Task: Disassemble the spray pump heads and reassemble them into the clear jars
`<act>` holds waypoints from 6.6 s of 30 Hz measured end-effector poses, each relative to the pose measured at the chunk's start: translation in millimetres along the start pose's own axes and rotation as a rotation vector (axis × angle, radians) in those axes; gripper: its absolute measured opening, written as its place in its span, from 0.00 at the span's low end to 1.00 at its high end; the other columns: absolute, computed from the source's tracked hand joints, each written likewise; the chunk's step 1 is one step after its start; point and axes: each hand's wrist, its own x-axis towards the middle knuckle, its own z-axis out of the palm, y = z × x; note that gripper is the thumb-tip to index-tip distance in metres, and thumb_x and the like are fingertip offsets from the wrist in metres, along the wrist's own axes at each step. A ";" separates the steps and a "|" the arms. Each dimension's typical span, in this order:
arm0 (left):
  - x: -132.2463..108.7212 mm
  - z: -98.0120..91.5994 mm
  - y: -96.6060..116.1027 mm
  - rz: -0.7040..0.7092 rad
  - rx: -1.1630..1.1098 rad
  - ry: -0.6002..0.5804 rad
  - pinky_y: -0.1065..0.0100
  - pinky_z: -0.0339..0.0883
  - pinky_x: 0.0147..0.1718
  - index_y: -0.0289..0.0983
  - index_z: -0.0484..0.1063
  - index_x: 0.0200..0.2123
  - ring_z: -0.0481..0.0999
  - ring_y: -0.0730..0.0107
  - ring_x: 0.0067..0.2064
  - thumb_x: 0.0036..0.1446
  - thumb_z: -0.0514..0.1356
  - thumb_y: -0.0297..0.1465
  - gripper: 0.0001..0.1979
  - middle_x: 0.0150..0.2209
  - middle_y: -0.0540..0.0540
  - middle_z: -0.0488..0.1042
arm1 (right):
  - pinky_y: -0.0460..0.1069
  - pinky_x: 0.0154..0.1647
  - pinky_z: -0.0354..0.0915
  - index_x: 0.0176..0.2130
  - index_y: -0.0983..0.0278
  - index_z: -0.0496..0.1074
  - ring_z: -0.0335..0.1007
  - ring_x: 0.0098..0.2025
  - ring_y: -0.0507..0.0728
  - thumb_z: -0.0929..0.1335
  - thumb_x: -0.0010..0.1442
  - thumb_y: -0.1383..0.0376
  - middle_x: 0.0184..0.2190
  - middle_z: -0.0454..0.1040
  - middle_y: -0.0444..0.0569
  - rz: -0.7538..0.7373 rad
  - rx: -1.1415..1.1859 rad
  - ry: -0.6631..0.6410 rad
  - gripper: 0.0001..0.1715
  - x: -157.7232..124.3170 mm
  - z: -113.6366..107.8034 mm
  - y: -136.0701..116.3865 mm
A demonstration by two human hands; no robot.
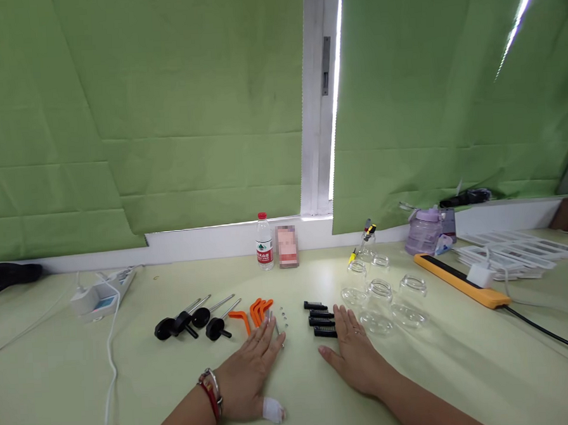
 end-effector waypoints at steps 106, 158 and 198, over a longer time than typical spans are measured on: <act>14.8 -6.2 29.0 -0.189 -0.509 0.162 0.72 0.60 0.27 0.39 0.65 0.37 0.66 0.73 0.29 0.54 0.53 0.30 0.06 0.32 0.49 0.71 | 0.48 0.34 0.60 0.36 0.61 0.65 0.63 0.31 0.52 0.57 0.57 0.71 0.29 0.67 0.44 -0.343 0.517 0.005 0.11 5.6 -8.7 -2.8; 20.3 2.6 29.5 -0.202 -0.493 0.171 0.70 0.59 0.29 0.41 0.59 0.42 0.65 0.71 0.30 0.54 0.52 0.28 0.10 0.31 0.51 0.68 | 0.50 0.37 0.58 0.37 0.57 0.76 0.61 0.37 0.55 0.64 0.59 0.65 0.36 0.67 0.48 -0.619 0.117 0.231 0.11 -1.0 3.3 -29.9; 20.9 -0.3 27.9 -0.205 -0.514 0.150 0.69 0.60 0.29 0.40 0.60 0.42 0.67 0.70 0.31 0.54 0.52 0.29 0.10 0.31 0.50 0.69 | 0.54 0.44 0.55 0.34 0.58 0.77 0.63 0.40 0.57 0.72 0.51 0.59 0.35 0.74 0.46 -0.611 0.163 0.187 0.08 5.0 5.8 -24.3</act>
